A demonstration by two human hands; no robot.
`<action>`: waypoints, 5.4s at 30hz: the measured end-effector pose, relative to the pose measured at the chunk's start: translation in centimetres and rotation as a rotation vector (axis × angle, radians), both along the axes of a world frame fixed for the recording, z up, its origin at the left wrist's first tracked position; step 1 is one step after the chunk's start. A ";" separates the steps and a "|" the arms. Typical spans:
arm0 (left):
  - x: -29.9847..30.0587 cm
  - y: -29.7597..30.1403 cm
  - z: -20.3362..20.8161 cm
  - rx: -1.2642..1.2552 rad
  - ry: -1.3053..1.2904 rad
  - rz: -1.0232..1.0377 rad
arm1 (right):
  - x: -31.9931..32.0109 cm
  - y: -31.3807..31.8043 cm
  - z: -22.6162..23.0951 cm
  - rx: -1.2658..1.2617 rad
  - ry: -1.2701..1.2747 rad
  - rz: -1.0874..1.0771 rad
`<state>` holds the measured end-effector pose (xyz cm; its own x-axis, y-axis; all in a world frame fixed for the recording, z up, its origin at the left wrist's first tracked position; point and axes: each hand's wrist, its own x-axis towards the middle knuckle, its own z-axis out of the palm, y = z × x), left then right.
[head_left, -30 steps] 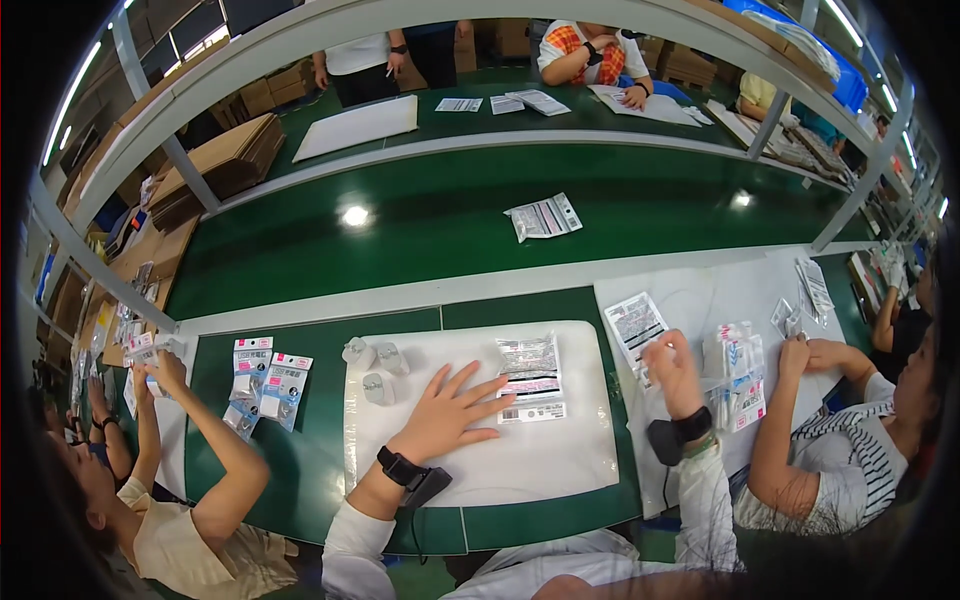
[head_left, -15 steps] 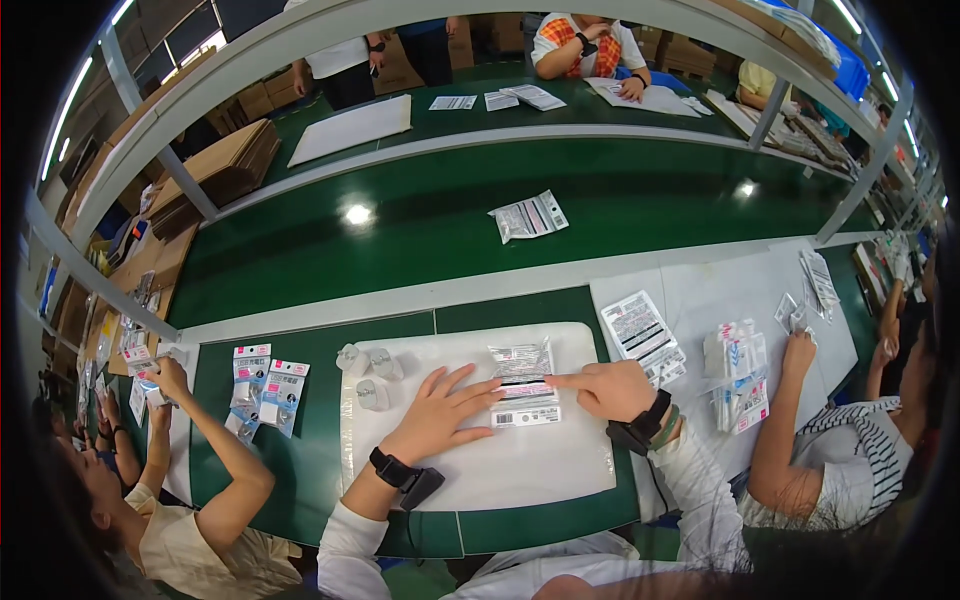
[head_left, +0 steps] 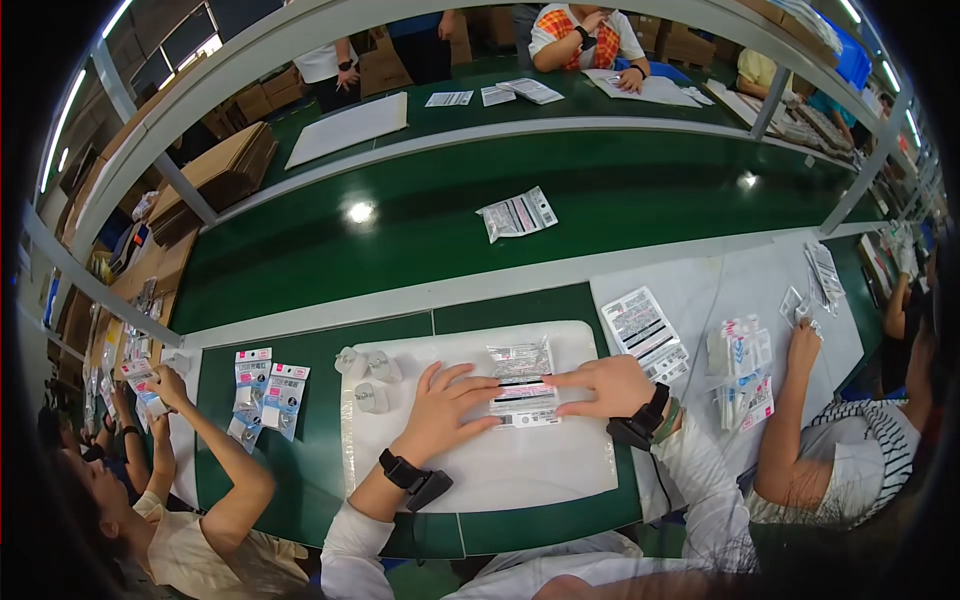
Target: The person picks up a charger and a plastic bag, places the charger inside, and seals the bag by pressing the adhesive strip. The person then sets the finished package aside and repeats the process.
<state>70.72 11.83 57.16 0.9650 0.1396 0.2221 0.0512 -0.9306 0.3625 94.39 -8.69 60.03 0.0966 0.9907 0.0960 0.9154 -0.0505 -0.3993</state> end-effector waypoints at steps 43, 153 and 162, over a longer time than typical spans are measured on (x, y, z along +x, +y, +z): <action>-0.7 0.3 -2.2 -0.193 -0.183 0.184 | 0.2 6.9 3.3 -0.216 -0.172 -0.061; 4.0 -5.0 2.2 0.116 -0.079 0.047 | -1.5 -0.6 -1.3 0.065 0.022 -0.383; 4.1 -3.1 -0.6 -0.422 -0.118 0.090 | -1.7 -0.4 -1.8 0.053 0.002 -0.446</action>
